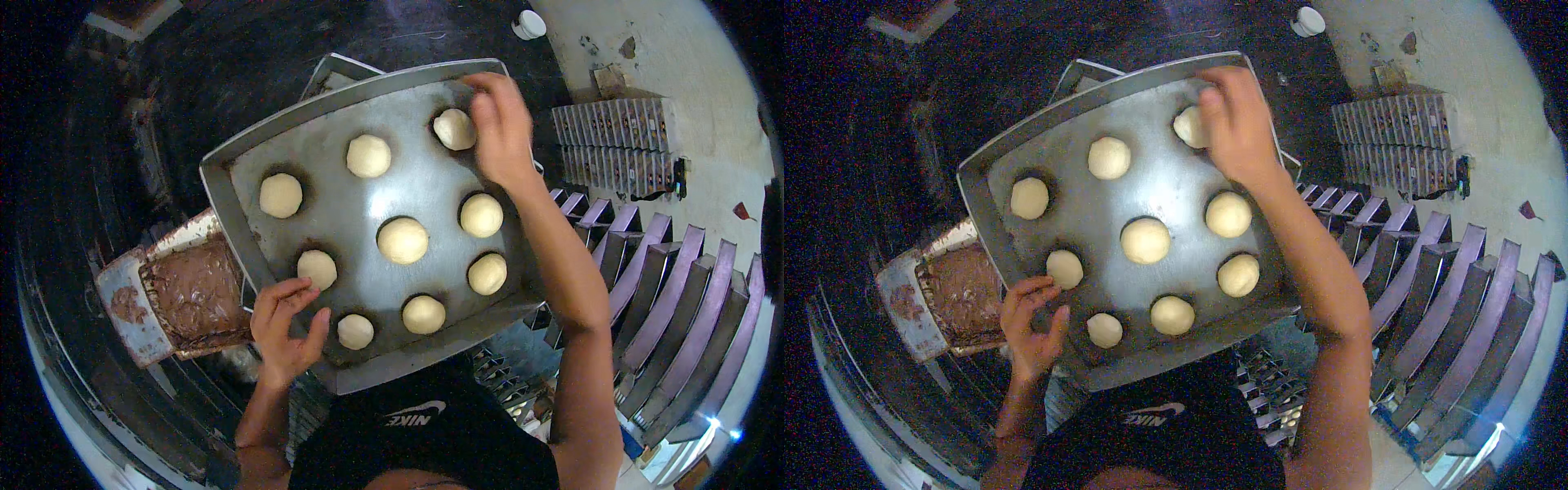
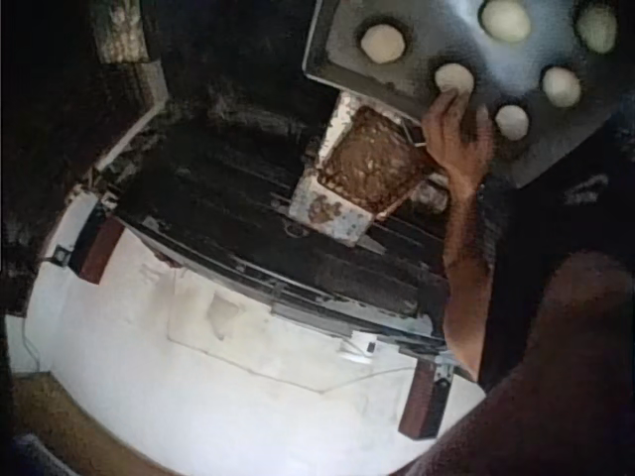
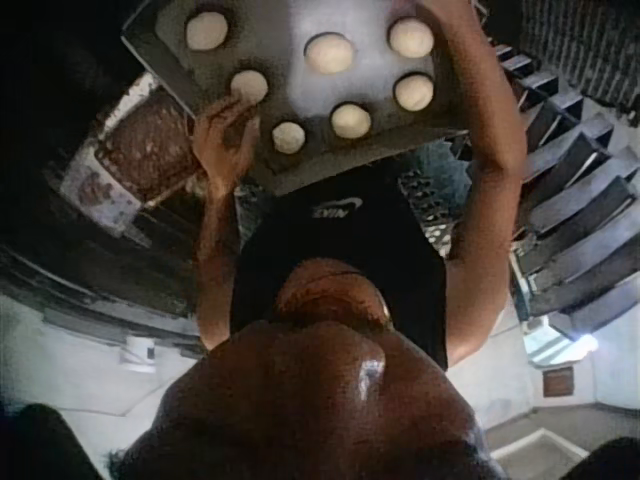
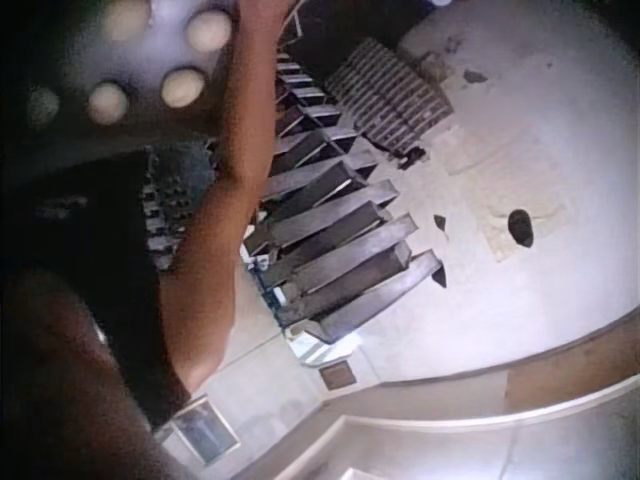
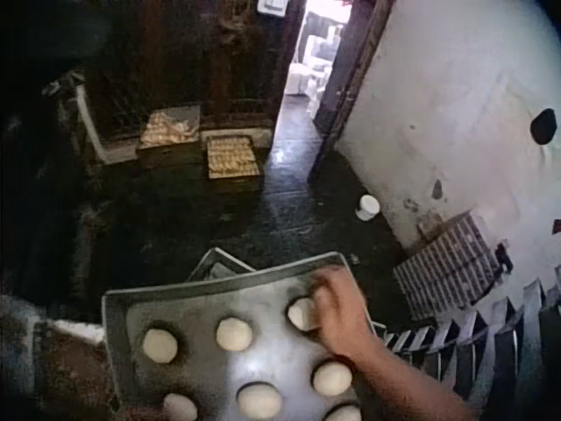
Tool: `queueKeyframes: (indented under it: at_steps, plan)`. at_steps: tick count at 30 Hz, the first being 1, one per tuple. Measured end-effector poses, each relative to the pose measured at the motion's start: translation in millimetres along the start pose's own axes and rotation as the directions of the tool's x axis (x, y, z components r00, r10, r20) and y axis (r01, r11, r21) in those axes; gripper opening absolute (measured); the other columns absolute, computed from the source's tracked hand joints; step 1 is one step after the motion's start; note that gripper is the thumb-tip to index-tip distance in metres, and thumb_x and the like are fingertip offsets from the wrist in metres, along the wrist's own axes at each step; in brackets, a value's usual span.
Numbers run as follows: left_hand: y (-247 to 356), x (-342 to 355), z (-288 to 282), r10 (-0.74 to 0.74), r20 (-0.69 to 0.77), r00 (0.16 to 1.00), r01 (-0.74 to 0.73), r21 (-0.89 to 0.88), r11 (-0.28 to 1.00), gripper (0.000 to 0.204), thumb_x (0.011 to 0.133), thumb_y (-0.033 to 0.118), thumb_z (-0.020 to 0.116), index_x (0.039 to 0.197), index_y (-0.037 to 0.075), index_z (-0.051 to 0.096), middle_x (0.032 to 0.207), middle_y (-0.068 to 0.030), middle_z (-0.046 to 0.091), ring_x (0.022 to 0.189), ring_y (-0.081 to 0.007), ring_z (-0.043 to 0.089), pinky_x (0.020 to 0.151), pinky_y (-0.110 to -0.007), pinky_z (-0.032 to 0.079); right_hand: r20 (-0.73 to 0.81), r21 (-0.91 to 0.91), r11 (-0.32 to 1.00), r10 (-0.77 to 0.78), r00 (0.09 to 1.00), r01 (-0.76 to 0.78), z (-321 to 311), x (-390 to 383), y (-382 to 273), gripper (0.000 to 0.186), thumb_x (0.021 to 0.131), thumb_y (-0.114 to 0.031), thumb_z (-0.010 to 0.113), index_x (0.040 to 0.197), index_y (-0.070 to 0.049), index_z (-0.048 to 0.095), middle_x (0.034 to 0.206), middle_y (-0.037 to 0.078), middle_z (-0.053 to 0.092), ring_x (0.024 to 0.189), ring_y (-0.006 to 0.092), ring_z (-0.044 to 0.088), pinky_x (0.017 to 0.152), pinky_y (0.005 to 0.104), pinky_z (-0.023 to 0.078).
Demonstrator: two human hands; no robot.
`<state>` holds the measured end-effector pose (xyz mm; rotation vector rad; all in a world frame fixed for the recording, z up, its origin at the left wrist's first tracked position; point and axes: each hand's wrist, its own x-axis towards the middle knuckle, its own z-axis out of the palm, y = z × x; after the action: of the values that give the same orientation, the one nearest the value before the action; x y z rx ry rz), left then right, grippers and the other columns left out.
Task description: The person fills pieces of dough with a dark spread, pinches them closed, and places them onto a metal baking tray.
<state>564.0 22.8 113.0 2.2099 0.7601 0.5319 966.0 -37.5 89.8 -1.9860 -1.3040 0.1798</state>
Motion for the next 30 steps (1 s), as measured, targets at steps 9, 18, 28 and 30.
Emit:
queueKeyframes:
  at_steps: [9,18,28,30]
  plan:
    - [5,9,1,-0.106,-0.008,0.994,0.105,-0.059,0.993,0.02,0.08,0.007,0.078,0.099,0.001,0.073,0.111,-0.0167,0.071,0.1,-0.0313,0.069,0.089,-0.041,0.055,0.123,-0.337,0.94,-0.016,0.992,0.057,12,-22,-24,0.042,0.082,-0.017,0.077,0.122,-0.009,0.067,0.12,0.019,0.062,0.112,0.0376,0.059,0.09,0.043,0.055]
    - [3,7,6,-0.047,-0.102,0.994,0.044,-0.038,0.998,0.019,0.077,0.004,0.079,0.095,0.002,0.072,0.105,-0.0135,0.071,0.094,-0.03,0.07,0.082,-0.038,0.056,0.333,0.942,-0.099,0.208,0.92,-0.319,-42,-53,-36,0.053,0.095,-0.009,0.07,0.144,-0.002,0.05,0.143,0.025,0.057,0.132,0.0399,0.058,0.113,0.0461,0.048]
    - [1,0,5,-0.065,-0.103,0.993,0.054,-0.109,0.993,0.018,0.083,0.004,0.075,0.1,0.003,0.071,0.11,-0.0145,0.071,0.102,-0.0308,0.068,0.089,-0.041,0.056,0.25,0.945,0.206,0.044,0.967,-0.254,-72,-68,-76,0.069,0.08,-0.013,0.084,0.141,0.0,0.053,0.139,0.023,0.06,0.125,0.0344,0.063,0.101,0.0439,0.054]
    - [1,1,4,-0.067,-0.098,0.993,0.053,-0.136,0.989,0.018,0.083,0.004,0.075,0.1,0.003,0.072,0.11,-0.0146,0.071,0.101,-0.0305,0.068,0.089,-0.041,0.056,0.25,0.903,0.339,0.086,0.964,-0.264,-69,-65,-65,0.07,0.079,-0.006,0.085,0.141,-0.001,0.054,0.134,0.021,0.064,0.123,0.0296,0.064,0.101,0.0423,0.055]
